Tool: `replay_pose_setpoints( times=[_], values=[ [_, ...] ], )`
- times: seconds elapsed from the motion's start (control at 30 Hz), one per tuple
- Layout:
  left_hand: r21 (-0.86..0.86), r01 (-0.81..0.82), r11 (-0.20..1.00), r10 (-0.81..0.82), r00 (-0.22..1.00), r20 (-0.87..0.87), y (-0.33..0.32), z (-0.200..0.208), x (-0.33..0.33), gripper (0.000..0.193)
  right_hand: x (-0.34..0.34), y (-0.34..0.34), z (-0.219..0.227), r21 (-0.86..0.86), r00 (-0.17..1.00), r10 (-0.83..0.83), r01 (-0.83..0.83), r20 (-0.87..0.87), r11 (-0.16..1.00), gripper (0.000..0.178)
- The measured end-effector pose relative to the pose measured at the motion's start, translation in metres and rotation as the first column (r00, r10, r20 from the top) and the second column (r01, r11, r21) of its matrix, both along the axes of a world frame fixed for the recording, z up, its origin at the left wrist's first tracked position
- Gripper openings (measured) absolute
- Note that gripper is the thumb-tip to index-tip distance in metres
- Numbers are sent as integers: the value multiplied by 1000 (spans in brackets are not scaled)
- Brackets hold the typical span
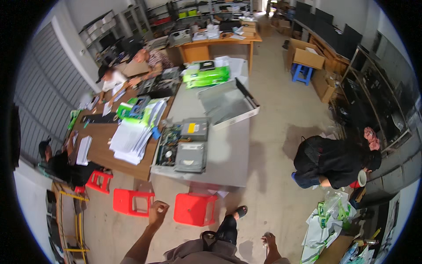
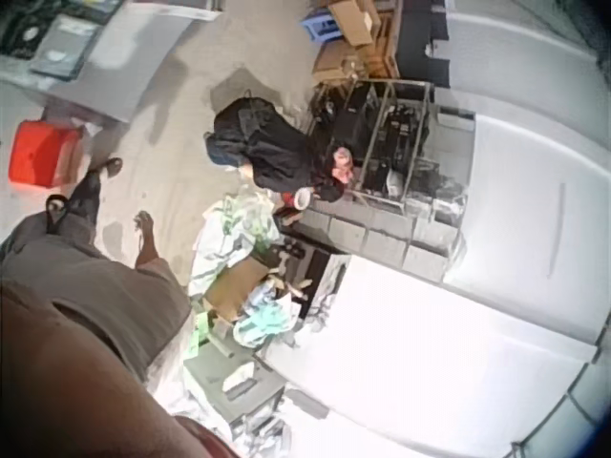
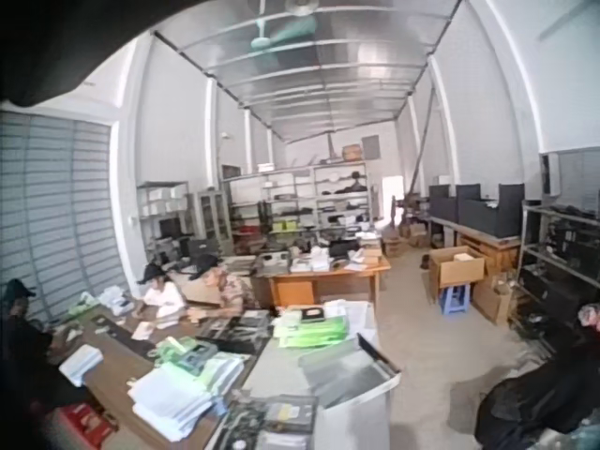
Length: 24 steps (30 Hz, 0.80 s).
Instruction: The person disassembles a computer tower by removing the side panel using a screwdriver, pulling out an internal component cage, and disconnecting several internal cables from the motherboard.
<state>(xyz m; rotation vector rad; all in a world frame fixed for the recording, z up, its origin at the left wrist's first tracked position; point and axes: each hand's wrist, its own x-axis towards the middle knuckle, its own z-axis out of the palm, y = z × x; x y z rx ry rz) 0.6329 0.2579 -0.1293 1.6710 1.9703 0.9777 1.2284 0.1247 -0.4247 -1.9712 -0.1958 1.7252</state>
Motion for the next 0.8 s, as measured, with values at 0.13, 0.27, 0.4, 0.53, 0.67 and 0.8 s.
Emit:
replay_pose_setpoints(
  times=[0.13, 0.27, 0.4, 0.53, 0.67, 0.8],
  values=[
    [-5, -179, 984, 179, 978, 109, -111, -40, -32, 8, -18, -59, -11, -103, 923, 363, -376, -126, 921, 45],
    [-251, -579, 776, 629, 740, 239, -284, -102, -62, 8, -100, -55, 34, -89, 855, 519, -517, -3, 851, 49],
    [-455, -711, 536, 762, 640, -101, -464, -164, -69, 10, -145, -39, 49, 65, 757, 648, -653, 83, 755, 57],
    [-566, -790, 238, 877, 426, -225, -571, -184, -62, 10, -193, -16, 72, 146, 648, 747, -761, 145, 632, 58],
    [-501, -809, 309, 894, 426, -137, -579, -194, -50, 11, -222, -5, 86, 177, 574, 796, -818, 192, 547, 61],
    [-467, -782, 413, 902, 421, 93, -523, -189, -53, 11, -239, -10, 83, 186, 524, 839, -848, 147, 497, 59]
  ],
)
